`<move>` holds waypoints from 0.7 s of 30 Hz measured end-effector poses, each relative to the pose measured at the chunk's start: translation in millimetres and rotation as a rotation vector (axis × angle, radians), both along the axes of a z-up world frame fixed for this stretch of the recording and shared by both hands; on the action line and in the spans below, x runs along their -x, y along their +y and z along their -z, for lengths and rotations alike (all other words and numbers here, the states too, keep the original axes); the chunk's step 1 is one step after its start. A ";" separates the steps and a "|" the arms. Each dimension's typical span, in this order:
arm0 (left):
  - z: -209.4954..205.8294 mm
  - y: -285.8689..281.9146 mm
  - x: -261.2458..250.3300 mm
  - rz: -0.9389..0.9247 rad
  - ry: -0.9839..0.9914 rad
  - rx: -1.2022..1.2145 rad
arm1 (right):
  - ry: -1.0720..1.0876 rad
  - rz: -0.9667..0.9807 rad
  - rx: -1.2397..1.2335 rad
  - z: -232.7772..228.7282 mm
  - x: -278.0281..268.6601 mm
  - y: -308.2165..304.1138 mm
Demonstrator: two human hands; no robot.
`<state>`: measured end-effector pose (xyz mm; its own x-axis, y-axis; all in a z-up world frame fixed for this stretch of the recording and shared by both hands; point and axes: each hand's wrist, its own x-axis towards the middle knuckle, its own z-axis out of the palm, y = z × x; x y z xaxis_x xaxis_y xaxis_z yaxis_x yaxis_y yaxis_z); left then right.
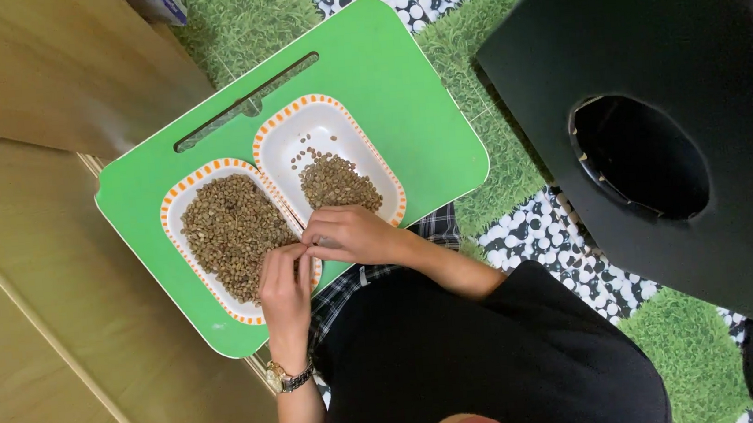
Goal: Manually sorting green coffee beans by picking them from one tray and placing them into another.
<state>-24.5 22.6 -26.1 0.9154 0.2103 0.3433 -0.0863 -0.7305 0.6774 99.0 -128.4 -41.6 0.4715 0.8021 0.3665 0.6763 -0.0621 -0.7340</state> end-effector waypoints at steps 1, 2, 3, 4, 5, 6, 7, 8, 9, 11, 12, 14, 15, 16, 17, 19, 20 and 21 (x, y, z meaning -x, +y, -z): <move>-1.5 -1.0 0.1 0.002 0.001 -0.001 | 0.001 0.002 -0.001 -0.2 0.3 0.0; -3.1 -2.2 0.2 0.000 0.004 -0.010 | -0.001 0.005 0.002 -0.6 0.7 -0.2; -4.5 -3.4 -0.4 -0.003 0.004 -0.018 | -0.004 0.009 0.005 -1.2 0.3 -0.3; -5.9 -2.9 -1.7 -0.001 0.004 -0.019 | -0.005 0.010 0.004 -3.6 -1.0 -0.5; -7.4 -2.9 -1.8 0.010 0.005 -0.018 | -0.001 0.001 0.007 -5.9 -1.3 -0.8; -8.9 -2.7 -1.9 0.021 0.006 -0.017 | 0.004 -0.009 0.010 -8.1 -1.7 -1.1; -8.6 -2.2 -2.3 0.020 0.007 -0.018 | 0.005 -0.010 0.010 -7.9 -1.3 -1.0; -8.5 -1.7 -2.6 0.030 0.007 -0.015 | 0.008 -0.011 0.010 -7.7 -0.9 -1.0; -8.4 -1.2 -3.3 0.041 0.006 -0.012 | 0.011 -0.012 0.009 -7.7 -0.9 -1.2; -9.1 -2.3 -3.3 0.038 0.010 -0.028 | 0.006 -0.010 0.007 -6.9 -1.3 -1.2; -9.5 -2.9 -3.3 0.036 0.013 -0.044 | 0.001 -0.008 0.007 -6.4 -1.3 -1.3; -10.2 -2.8 -4.2 0.042 0.011 -0.040 | -0.004 -0.005 0.006 -6.4 -1.7 -1.2; -10.4 -2.6 -4.7 0.046 0.010 -0.037 | -0.010 -0.005 0.006 -6.3 -2.1 -1.0; -10.0 -2.4 -4.9 0.047 0.010 -0.037 | -0.010 -0.003 0.006 -5.5 -1.8 -1.1; -9.8 -2.4 -5.3 0.045 0.012 -0.034 | 0.003 -0.005 0.008 -5.0 -1.8 -1.5; -11.0 -2.6 -6.3 0.044 0.014 -0.031 | 0.015 -0.005 0.010 -4.5 -2.0 -2.1; -12.3 -2.8 -6.8 0.043 0.018 -0.024 | 0.015 -0.004 0.006 -4.5 -2.1 -2.3; -13.7 -2.8 -7.0 0.042 0.022 -0.017 | 0.016 -0.003 0.002 -4.3 -2.1 -2.3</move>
<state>-17.5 19.8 -12.4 0.9307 0.1660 0.3260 -0.1018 -0.7383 0.6667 101.1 -130.7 -37.2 0.4750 0.8040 0.3578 0.6647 -0.0615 -0.7445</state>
